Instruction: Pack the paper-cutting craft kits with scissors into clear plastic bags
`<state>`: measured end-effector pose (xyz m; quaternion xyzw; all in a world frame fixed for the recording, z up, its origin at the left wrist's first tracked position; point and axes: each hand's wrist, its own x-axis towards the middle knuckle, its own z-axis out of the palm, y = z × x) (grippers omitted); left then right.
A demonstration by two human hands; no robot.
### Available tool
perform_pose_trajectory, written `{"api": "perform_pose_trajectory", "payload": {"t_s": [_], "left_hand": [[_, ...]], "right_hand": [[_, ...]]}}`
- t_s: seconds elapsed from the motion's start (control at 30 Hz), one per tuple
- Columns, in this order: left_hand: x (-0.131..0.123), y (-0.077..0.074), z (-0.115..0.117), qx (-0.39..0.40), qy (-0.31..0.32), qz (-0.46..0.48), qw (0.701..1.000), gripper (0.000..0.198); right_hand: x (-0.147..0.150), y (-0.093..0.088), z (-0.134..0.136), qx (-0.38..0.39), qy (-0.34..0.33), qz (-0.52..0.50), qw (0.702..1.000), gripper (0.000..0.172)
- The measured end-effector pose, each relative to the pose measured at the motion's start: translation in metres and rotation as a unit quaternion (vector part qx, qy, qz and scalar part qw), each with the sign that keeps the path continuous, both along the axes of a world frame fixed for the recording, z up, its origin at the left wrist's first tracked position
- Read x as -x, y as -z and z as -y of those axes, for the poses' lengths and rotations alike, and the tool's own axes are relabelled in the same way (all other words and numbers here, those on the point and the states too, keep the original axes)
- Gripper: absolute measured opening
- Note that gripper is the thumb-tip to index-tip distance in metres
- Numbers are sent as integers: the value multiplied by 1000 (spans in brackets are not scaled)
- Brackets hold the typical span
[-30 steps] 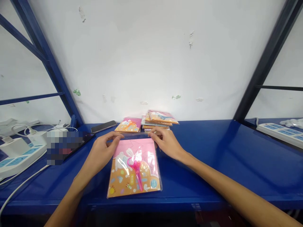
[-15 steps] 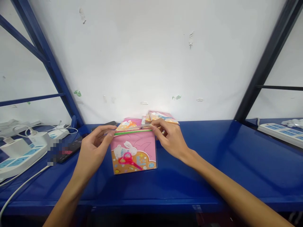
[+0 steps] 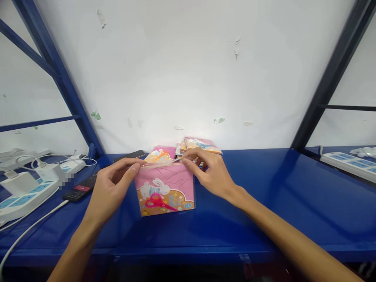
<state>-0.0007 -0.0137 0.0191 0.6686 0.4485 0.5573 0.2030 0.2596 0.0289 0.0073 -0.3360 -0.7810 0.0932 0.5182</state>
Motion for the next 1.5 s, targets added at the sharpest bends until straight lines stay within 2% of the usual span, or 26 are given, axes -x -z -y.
{"api": "perform_pose_trajectory", "payload": {"t_s": [0.1, 0.23, 0.33, 0.57, 0.7, 0.8, 0.93, 1.03, 1.13, 1.27, 1.37, 1.43, 1.5], "left_hand": [[5, -3, 3, -12, 35, -25, 999, 28], [12, -6, 6, 19, 98, -65, 993, 29], [13, -6, 4, 28, 76, -81, 993, 26], [3, -6, 0, 4, 34, -50, 998, 22], [0, -4, 1, 45, 44, -5, 998, 19], [0, -3, 0, 55, 46, 6, 997, 20], [1, -4, 1, 39, 51, -17, 998, 29], [3, -6, 3, 60, 81, -34, 994, 33], [5, -4, 1, 79, 74, -13, 994, 34], [5, 3, -7, 120, 81, 30, 989, 35], [2, 14, -15, 147, 64, -43, 986, 31], [0, 22, -20, 150, 27, -154, 976, 27], [-1, 30, -24, 145, -9, -277, 950, 27]], "right_hand": [[0, -1, 2, 0, 2, -1, 1000, 16], [-1, -1, 1, 18, -16, 4, 1000, 19], [0, -1, 1, 41, -34, -4, 999, 20], [6, -5, 3, 105, -69, -37, 991, 23], [9, -4, 3, 136, -99, -38, 985, 19], [10, -2, 3, 164, -104, -36, 980, 22], [9, 0, 4, 157, -99, -31, 982, 29], [6, -1, 5, 142, -92, -13, 985, 29], [5, -2, 1, 140, -87, -30, 986, 30], [3, 3, -8, 239, -124, -57, 961, 30], [-1, 18, -18, 303, -127, -12, 945, 34], [-3, 32, -24, 265, -102, 68, 957, 34], [-5, 46, -29, 190, -66, 149, 968, 32]]}}
